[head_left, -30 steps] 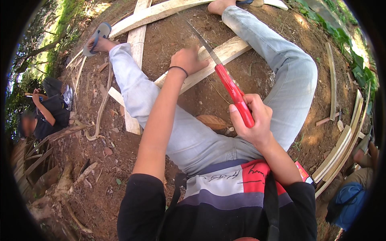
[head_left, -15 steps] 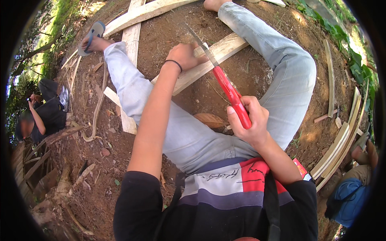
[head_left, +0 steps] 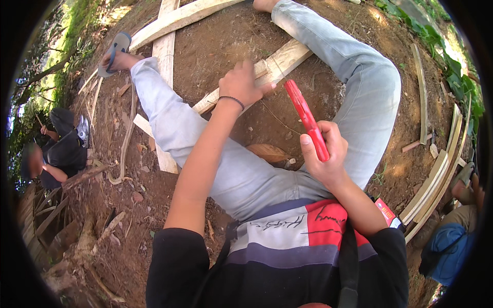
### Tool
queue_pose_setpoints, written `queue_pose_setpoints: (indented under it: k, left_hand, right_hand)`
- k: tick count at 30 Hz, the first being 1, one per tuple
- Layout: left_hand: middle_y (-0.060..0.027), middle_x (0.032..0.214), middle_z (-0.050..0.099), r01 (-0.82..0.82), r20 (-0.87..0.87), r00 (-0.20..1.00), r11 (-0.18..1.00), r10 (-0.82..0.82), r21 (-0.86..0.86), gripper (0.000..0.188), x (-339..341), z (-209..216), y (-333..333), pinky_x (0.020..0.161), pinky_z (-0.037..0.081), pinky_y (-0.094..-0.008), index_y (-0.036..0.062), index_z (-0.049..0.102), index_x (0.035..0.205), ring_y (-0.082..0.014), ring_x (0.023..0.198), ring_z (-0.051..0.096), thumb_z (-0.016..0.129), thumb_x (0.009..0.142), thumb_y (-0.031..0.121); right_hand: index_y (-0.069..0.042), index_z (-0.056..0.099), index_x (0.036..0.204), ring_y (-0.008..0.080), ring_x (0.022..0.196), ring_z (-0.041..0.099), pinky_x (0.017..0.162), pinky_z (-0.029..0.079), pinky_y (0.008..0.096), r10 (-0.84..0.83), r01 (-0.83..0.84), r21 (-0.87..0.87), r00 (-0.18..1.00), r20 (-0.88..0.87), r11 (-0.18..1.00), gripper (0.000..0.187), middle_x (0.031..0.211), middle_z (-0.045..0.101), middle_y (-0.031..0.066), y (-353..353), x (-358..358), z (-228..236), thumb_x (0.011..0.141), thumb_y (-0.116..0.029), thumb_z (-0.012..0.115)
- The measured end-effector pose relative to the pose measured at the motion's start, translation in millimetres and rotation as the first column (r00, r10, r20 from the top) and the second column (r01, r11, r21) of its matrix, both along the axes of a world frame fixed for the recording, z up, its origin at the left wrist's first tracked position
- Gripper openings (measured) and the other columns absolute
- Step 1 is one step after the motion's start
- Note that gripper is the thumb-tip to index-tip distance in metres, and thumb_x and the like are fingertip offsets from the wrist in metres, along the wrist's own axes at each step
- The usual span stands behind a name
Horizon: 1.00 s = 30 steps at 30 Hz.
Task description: The person saws a wooden plank by hand, aligns it with another piece, and then hammers a nail to join them.
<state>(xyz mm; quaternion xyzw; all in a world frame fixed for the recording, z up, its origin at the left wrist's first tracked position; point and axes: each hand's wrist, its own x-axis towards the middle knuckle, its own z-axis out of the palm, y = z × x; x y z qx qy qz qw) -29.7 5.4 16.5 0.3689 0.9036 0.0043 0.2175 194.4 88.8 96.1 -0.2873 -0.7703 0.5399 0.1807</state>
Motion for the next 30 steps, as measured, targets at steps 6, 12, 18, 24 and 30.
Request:
queue_pose_setpoints:
  k: [6, 12, 18, 24, 30]
  left_hand:
    - [-0.0195, 0.103, 0.067, 0.003, 0.030, 1.000, 0.996, -0.001, -0.089, 0.075, -2.8, 6.5, 4.0, 0.076, 0.055, -0.0450, 0.0028, 0.055, 0.107, -0.0368, 0.090, 0.069, 0.076, 0.066, 0.063]
    - [-0.0202, 0.098, 0.069, -0.023, -0.016, 1.000, 0.999, 0.022, -0.037, 0.079, 0.3, -1.0, 3.2, 0.076, 0.056, -0.0440, 0.0031, 0.056, 0.105, -0.0355, 0.090, 0.070, 0.075, 0.063, 0.068]
    - [-0.0193, 0.097, 0.069, -0.025, -0.002, 1.000, 0.997, 0.024, -0.073, 0.080, -0.9, -0.5, 4.9, 0.075, 0.056, -0.0439, 0.0028, 0.056, 0.105, -0.0355, 0.087, 0.070, 0.075, 0.063, 0.067]
    - [-0.0195, 0.095, 0.069, 0.006, -0.026, 1.000, 0.999, -0.007, -0.032, 0.078, -4.3, -12.4, -1.7, 0.072, 0.056, -0.0437, 0.0030, 0.056, 0.105, -0.0357, 0.086, 0.070, 0.077, 0.061, 0.064]
    - [-0.0197, 0.095, 0.069, -0.002, -0.048, 0.999, 0.999, -0.001, -0.049, 0.075, -5.1, -14.8, -0.9, 0.071, 0.057, -0.0432, 0.0023, 0.056, 0.102, -0.0354, 0.086, 0.070, 0.078, 0.062, 0.062]
  right_hand:
    - [0.000, 0.053, 0.096, 0.0189, 0.051, 0.058, 0.049, 0.047, 0.0297, 0.104, -0.100, 0.070, 0.993, -0.054, 0.993, 0.027, 0.066, 0.058, 0.0087, -4.6, -6.7, -6.8, 0.084, -0.013, 0.073]
    - [0.000, 0.053, 0.096, 0.0199, 0.051, 0.058, 0.049, 0.047, 0.0303, 0.101, -0.097, 0.065, 0.993, -0.058, 0.993, 0.027, 0.066, 0.057, 0.0093, -5.4, -4.9, -8.7, 0.084, -0.013, 0.073]
    - [0.000, 0.053, 0.096, 0.0208, 0.051, 0.058, 0.049, 0.047, 0.0307, 0.114, -0.109, 0.085, 0.991, -0.065, 0.990, 0.026, 0.066, 0.057, 0.0100, -4.9, -6.3, -8.7, 0.084, -0.013, 0.072]
    - [0.001, 0.053, 0.096, 0.0220, 0.052, 0.060, 0.050, 0.048, 0.0315, 0.123, -0.122, 0.055, 0.992, -0.008, 0.991, 0.026, 0.067, 0.058, 0.0103, -10.5, 5.3, 8.6, 0.084, -0.013, 0.071]
    - [0.001, 0.054, 0.095, 0.0216, 0.052, 0.060, 0.050, 0.048, 0.0316, 0.084, -0.084, 0.028, 0.996, -0.027, 0.996, 0.024, 0.067, 0.058, 0.0098, -19.3, -4.8, 15.4, 0.084, -0.012, 0.071]
